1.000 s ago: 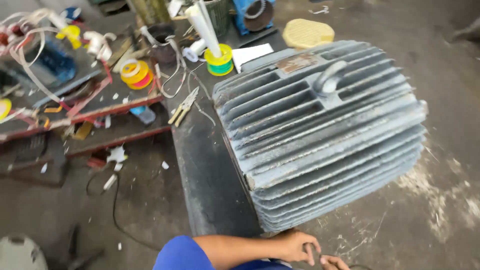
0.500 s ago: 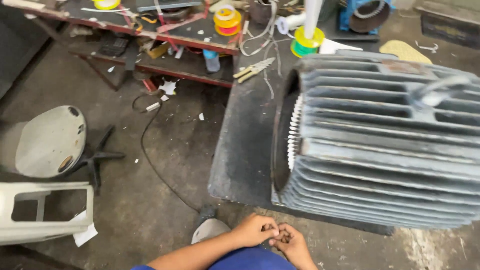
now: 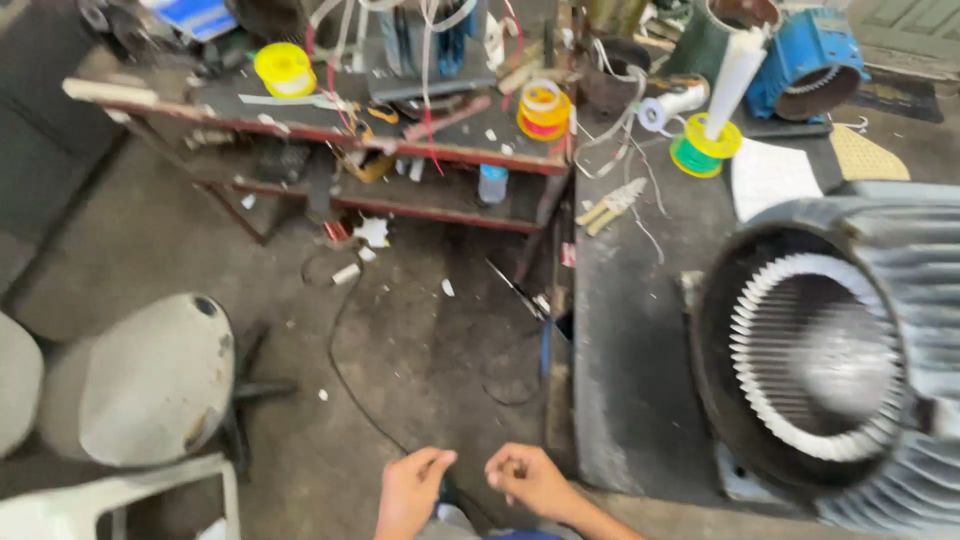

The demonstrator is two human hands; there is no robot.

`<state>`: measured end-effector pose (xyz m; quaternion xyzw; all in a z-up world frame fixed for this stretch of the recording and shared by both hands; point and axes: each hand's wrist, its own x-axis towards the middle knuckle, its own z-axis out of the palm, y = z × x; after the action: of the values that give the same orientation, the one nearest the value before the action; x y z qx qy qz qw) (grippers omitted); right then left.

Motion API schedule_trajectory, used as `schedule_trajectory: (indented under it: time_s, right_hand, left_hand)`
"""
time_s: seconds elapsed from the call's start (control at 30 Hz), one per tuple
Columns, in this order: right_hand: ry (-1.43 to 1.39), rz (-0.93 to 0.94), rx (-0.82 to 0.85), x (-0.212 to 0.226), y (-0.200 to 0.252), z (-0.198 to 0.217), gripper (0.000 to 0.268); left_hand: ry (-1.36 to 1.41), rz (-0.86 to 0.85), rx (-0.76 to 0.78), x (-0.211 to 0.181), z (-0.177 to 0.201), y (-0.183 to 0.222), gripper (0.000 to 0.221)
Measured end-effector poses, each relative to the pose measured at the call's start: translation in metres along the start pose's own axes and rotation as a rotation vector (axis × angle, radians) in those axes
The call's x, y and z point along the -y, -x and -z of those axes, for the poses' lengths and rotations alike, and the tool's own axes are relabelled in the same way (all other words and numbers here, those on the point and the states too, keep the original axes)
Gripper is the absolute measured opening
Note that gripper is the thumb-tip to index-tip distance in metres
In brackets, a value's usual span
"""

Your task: Repairing an electric motor by stripping and connecting wires, followed by measuring a board with a ruler.

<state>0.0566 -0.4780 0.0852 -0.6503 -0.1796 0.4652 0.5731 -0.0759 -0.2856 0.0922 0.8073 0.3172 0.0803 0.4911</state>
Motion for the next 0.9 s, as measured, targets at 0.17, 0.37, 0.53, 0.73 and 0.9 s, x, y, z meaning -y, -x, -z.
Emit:
schedule_trajectory:
  time_s: [0.17, 0.37, 0.53, 0.73, 0.9]
  right_hand:
    - [0.044, -0.069, 0.117, 0.034, -0.064, -0.048, 0.006]
    - [0.035, -0.110, 0.224, 0.073, -0.147, -0.080, 0.016]
    - [0.126, -0.111, 0.152, 0.085, -0.241, -0.081, 0.028]
    - [0.163, 0.013, 0.105, 0.148, -0.348, -0.058, 0.023]
    - [0.309, 0.006, 0.260, 0.185, -0.422, -0.021, 0.009]
  left_hand:
    - [0.054, 0.193, -0.137, 0.039, 0.085, -0.035, 0.030]
    - [0.185, 0.330, -0.194, 0.076, 0.095, -0.071, 0.009]
    - [0.170, 0.148, -0.101, 0.065, 0.124, -0.146, 0.016]
    - [0.224, 0.106, -0.157, 0.012, 0.170, -0.273, 0.020]
    - [0.156, 0.229, -0.140, -0.004, 0.182, -0.369, 0.012]
